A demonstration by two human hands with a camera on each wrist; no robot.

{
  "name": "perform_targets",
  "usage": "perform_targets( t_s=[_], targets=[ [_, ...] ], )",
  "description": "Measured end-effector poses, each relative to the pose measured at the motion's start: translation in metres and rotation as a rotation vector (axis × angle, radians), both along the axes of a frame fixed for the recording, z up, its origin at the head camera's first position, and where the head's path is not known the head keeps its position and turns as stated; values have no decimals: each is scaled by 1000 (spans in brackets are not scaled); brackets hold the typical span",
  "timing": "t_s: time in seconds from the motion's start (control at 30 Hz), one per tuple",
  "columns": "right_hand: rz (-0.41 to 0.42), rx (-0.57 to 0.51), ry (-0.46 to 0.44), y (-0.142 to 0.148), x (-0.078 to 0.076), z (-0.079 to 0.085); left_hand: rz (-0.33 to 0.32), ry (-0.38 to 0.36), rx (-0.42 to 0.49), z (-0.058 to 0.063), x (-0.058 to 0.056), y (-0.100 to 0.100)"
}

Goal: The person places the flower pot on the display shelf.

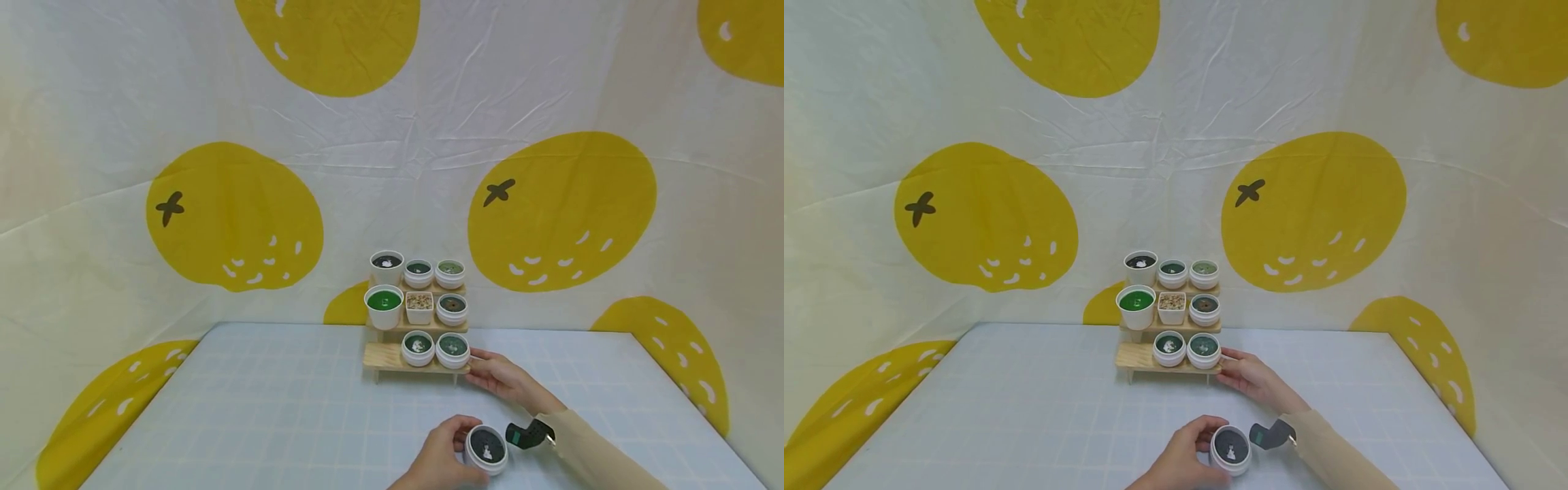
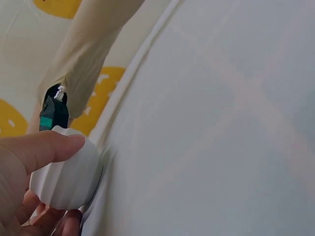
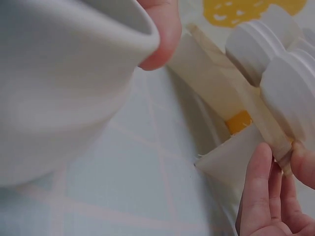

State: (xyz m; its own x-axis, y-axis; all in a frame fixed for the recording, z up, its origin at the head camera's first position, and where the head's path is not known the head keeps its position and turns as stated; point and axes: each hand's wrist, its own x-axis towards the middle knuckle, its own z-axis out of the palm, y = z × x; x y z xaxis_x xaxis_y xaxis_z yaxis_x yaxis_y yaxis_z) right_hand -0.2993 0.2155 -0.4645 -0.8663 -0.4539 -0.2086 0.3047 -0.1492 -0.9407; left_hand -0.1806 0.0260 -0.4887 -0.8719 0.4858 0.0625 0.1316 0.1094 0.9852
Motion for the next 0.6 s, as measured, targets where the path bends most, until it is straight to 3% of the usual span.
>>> perform_targets(
  t_s=[0.6],
  targets=[
    [-8,4,-20,-3,0,0,89,17,-38,-3,5,5]
  ],
)
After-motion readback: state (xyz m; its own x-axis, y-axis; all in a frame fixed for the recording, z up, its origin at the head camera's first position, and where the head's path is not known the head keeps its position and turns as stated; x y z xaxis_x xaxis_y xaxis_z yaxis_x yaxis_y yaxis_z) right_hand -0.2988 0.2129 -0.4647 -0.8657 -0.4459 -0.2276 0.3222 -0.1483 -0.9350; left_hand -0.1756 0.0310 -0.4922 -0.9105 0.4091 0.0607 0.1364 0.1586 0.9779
